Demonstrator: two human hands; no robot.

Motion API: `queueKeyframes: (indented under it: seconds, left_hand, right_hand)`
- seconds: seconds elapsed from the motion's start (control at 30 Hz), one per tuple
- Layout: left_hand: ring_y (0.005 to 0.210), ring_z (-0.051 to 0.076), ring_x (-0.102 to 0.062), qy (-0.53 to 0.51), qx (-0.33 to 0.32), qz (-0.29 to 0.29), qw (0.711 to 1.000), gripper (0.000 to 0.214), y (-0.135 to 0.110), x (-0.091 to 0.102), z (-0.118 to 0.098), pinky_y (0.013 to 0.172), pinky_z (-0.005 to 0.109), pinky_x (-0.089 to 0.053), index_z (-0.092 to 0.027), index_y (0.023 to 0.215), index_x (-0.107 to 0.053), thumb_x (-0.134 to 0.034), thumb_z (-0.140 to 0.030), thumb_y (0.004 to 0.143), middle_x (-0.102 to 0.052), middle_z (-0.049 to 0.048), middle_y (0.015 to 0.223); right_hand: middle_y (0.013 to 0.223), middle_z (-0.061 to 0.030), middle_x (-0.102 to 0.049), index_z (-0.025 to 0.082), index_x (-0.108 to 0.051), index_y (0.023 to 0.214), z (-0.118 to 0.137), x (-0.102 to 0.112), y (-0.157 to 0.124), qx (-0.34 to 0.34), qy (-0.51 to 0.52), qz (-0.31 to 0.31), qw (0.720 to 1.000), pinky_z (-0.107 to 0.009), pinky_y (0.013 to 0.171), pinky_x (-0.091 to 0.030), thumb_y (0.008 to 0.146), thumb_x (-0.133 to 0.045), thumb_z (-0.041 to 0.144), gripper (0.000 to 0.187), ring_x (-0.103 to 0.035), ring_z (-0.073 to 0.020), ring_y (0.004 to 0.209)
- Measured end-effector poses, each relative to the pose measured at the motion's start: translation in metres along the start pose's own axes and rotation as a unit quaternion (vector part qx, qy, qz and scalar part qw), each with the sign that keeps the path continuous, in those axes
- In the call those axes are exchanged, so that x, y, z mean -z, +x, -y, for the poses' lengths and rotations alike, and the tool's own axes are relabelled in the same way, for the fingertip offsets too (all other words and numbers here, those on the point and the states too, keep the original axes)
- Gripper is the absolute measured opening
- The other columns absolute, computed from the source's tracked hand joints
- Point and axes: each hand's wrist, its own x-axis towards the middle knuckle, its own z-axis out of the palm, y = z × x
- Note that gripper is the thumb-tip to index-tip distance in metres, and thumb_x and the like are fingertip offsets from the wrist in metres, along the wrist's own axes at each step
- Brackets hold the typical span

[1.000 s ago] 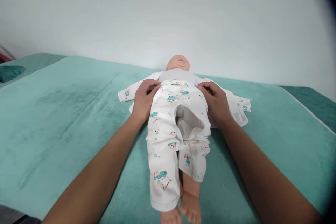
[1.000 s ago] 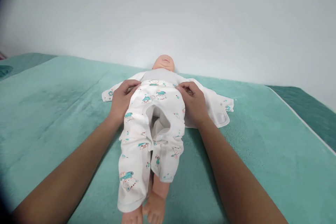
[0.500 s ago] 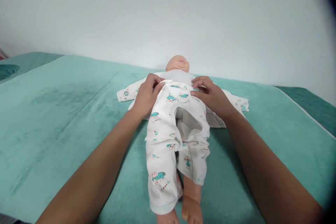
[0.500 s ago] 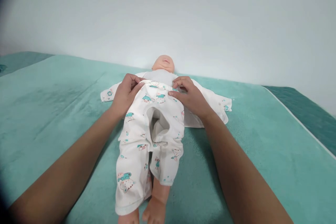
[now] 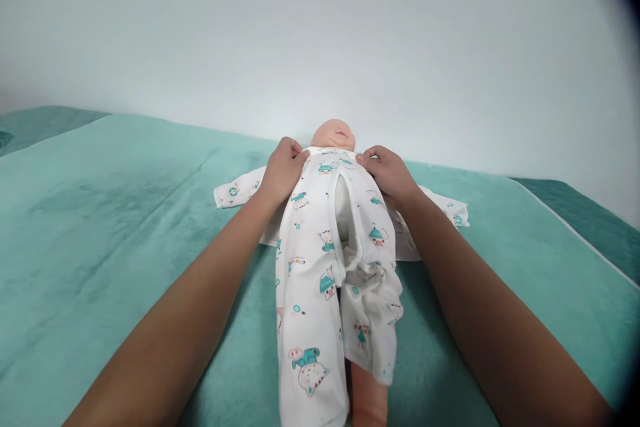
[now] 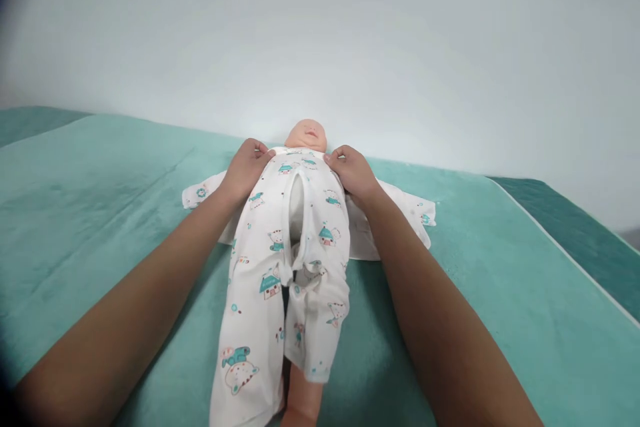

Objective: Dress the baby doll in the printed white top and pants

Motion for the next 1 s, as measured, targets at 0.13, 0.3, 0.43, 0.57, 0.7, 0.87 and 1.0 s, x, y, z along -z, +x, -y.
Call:
queueKeyframes:
  seconds: [0.13,0.3,0.43,0.57,0.7,0.87,1.0]
  left_hand:
    - [0.092,0.020,-0.055,0.075,-0.124,0.033,0.989,0.008,0.000,0.005,-0.004,0.084,0.034,-0.041,-0.022,0.086,-0.055,-0.058,-0.029,0.087,-0.064,0.0033,0.095]
    - [0.083,0.018,-0.054,0.040,-0.068,0.093,0.993,0.017,0.001,0.007,-0.001,0.077,0.033,-0.040,-0.022,0.084,-0.055,-0.050,-0.036,0.092,-0.064,0.0012,0.090]
    - [0.070,0.016,-0.049,0.047,-0.034,0.028,0.998,0.016,0.010,-0.002,0.008,0.070,0.031,-0.038,-0.022,0.076,-0.048,-0.051,-0.029,0.090,-0.056,-0.0009,0.072]
    - [0.072,0.017,-0.053,0.036,-0.017,0.006,0.999,0.012,0.016,-0.009,0.014,0.073,0.032,-0.042,-0.021,0.077,-0.052,-0.055,-0.028,0.087,-0.061,0.0003,0.075]
    - [0.097,0.019,-0.063,-0.023,-0.074,0.045,0.996,0.019,0.010,-0.008,0.020,0.090,0.033,-0.047,-0.020,0.094,-0.069,-0.051,-0.025,0.089,-0.073,0.0037,0.101]
    - [0.115,0.019,-0.061,-0.025,-0.177,0.042,0.983,0.033,-0.012,0.002,0.027,0.104,0.034,-0.044,-0.023,0.115,-0.072,-0.048,-0.026,0.092,-0.070,0.0041,0.124]
    - [0.122,0.021,-0.057,0.032,-0.211,0.010,0.977,0.035,-0.036,0.012,0.034,0.110,0.038,-0.041,-0.020,0.119,-0.070,-0.048,-0.024,0.091,-0.066,0.0078,0.131]
  right_hand:
    - [0.071,0.0026,-0.056,0.023,-0.056,0.076,-0.004,0.001,-0.002,0.073,-0.069,-0.039,0.994,-0.028,0.064,-0.037,0.082,-0.067,0.046,0.026,-0.047,-0.0143,0.066]
    - [0.091,0.0004,-0.063,0.022,-0.055,0.080,-0.005,0.003,0.000,0.096,-0.119,0.027,0.988,-0.030,0.077,-0.039,0.090,-0.054,0.048,0.028,-0.053,-0.0166,0.083]
    - [0.069,0.0040,-0.051,0.023,-0.050,0.073,-0.009,0.002,0.013,0.073,-0.192,-0.029,0.978,-0.029,0.067,-0.033,0.089,-0.053,0.042,0.025,-0.045,-0.0153,0.068]
    - [0.069,0.0030,-0.053,0.023,-0.050,0.071,-0.015,-0.001,0.022,0.077,-0.196,-0.049,0.976,-0.030,0.067,-0.033,0.087,-0.055,0.042,0.025,-0.045,-0.0159,0.068]
    - [0.079,0.0014,-0.061,0.023,-0.056,0.081,-0.021,-0.004,0.016,0.080,-0.120,-0.048,0.988,-0.031,0.072,-0.040,0.085,-0.058,0.042,0.019,-0.053,-0.0173,0.075]
    - [0.108,-0.0038,-0.069,0.025,-0.063,0.102,-0.024,-0.002,-0.015,0.123,-0.094,-0.064,0.986,-0.038,0.090,-0.045,0.089,-0.049,0.033,0.021,-0.061,-0.0220,0.100]
    - [0.119,-0.0077,-0.066,0.023,-0.063,0.112,-0.024,0.002,-0.046,0.152,-0.135,-0.092,0.975,-0.044,0.100,-0.043,0.088,-0.050,0.029,0.028,-0.059,-0.0244,0.112]
